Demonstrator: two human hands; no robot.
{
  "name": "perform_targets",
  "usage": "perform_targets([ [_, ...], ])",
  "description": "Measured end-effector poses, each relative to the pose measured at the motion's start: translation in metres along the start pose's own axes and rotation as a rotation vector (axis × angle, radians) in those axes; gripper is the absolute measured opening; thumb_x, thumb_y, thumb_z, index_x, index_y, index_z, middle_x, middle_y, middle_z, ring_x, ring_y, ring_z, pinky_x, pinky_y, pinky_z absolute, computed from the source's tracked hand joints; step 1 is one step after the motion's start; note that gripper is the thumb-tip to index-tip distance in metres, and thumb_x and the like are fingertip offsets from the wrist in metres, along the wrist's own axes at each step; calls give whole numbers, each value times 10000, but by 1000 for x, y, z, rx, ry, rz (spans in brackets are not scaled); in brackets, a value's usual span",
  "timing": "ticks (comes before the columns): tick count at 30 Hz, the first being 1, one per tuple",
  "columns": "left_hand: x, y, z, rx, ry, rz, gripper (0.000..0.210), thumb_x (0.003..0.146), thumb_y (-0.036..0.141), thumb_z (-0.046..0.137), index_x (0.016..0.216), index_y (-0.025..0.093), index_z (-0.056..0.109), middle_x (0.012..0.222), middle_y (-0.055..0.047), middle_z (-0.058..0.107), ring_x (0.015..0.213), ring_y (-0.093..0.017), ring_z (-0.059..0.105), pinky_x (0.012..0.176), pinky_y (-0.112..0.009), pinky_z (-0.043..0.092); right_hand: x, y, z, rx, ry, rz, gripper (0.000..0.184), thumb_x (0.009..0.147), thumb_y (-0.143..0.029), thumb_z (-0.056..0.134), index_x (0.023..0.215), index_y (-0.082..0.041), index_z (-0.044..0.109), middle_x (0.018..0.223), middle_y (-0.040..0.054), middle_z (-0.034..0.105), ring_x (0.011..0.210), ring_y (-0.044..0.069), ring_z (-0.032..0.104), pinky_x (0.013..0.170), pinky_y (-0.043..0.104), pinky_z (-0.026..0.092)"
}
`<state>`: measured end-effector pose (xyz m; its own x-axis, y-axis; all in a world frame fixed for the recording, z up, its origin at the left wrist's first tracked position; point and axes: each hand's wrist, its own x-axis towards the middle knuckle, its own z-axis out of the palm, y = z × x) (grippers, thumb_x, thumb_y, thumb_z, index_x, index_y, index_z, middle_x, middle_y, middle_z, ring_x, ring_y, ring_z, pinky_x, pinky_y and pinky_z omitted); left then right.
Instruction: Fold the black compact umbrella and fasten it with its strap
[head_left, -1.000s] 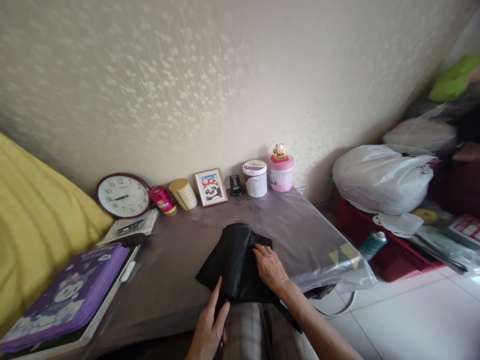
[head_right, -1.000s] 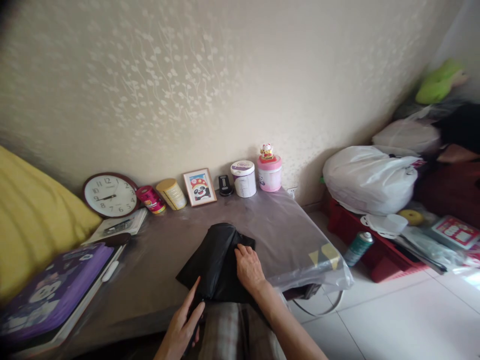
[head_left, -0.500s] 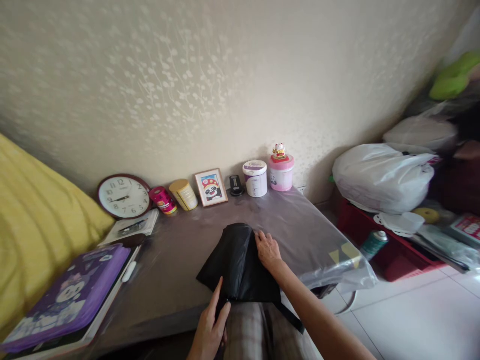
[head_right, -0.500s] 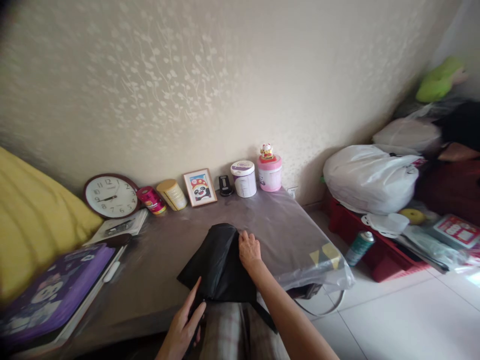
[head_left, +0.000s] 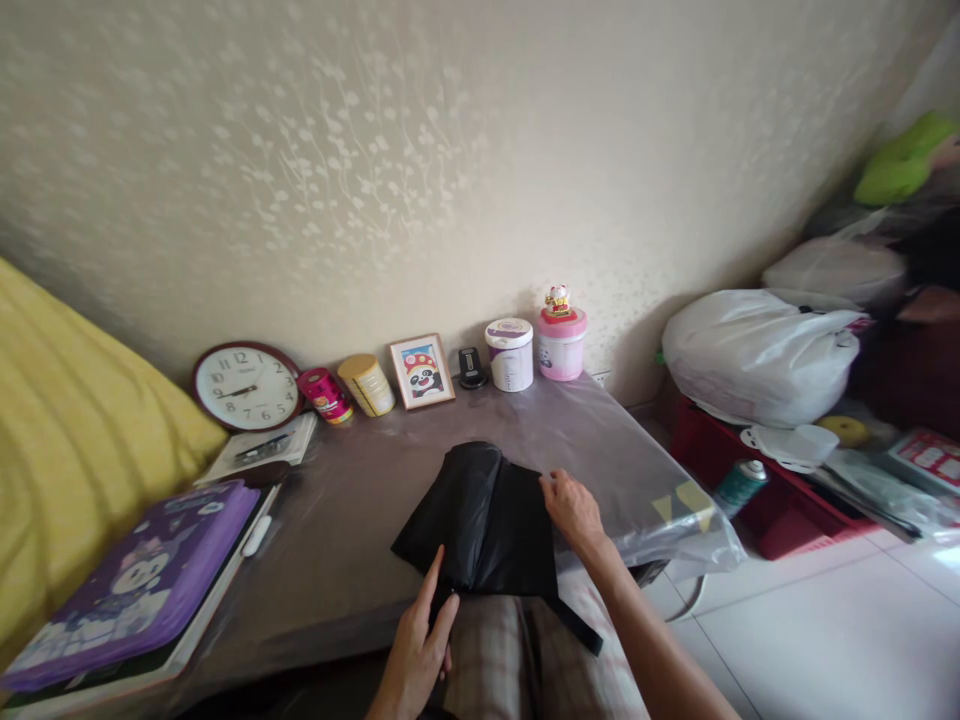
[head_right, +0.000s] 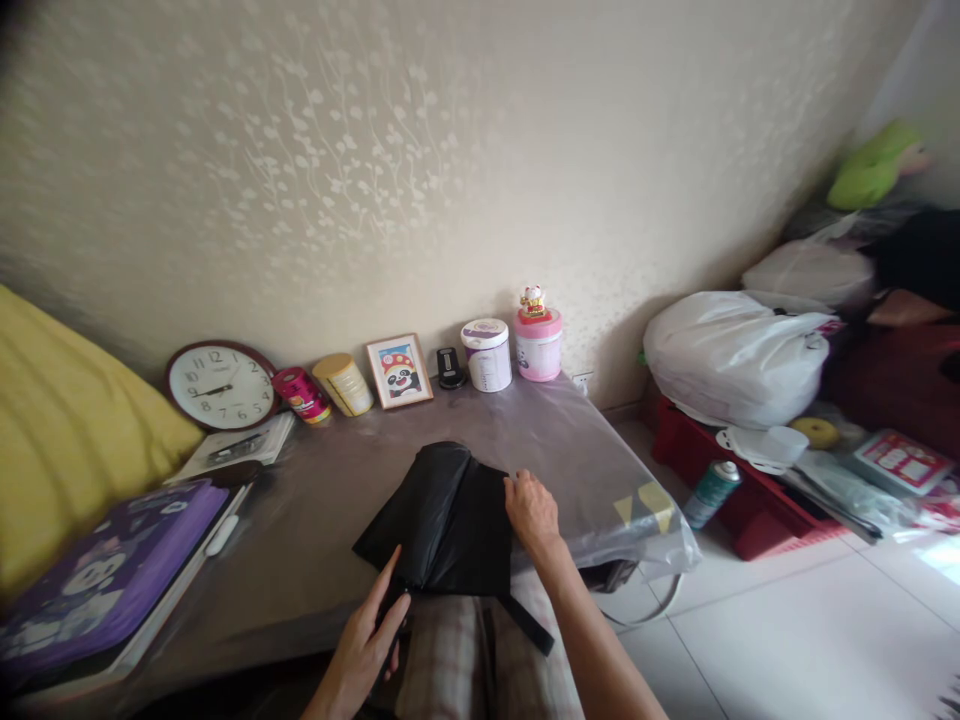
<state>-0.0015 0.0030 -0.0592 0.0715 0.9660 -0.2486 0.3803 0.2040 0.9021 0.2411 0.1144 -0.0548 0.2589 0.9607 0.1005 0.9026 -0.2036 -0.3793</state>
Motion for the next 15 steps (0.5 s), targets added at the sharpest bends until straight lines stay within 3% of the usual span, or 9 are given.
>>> perform_targets([
  [8, 3, -7, 0, 10, 7, 25, 714, 839, 556, 396, 1419, 218, 153, 413, 103, 422, 355, -99, 434, 393, -187, 391, 1, -7, 11, 388, -107, 99, 308, 840, -371, 475, 960, -124, 614, 891, 106, 686, 798, 195, 647, 647, 247, 450],
  [15, 2, -1, 1, -9, -2, 16, 711, 848, 542, 385, 1423, 208, 132, 476, 85, 493, 353, -85, 442, 380, -178, 386, 0, -10, 6, 816, -169, 99, 293, 764, -410, 479, 756, -146, 605, 530, -22, 561, 466, 119, 519, 383, 185, 343],
])
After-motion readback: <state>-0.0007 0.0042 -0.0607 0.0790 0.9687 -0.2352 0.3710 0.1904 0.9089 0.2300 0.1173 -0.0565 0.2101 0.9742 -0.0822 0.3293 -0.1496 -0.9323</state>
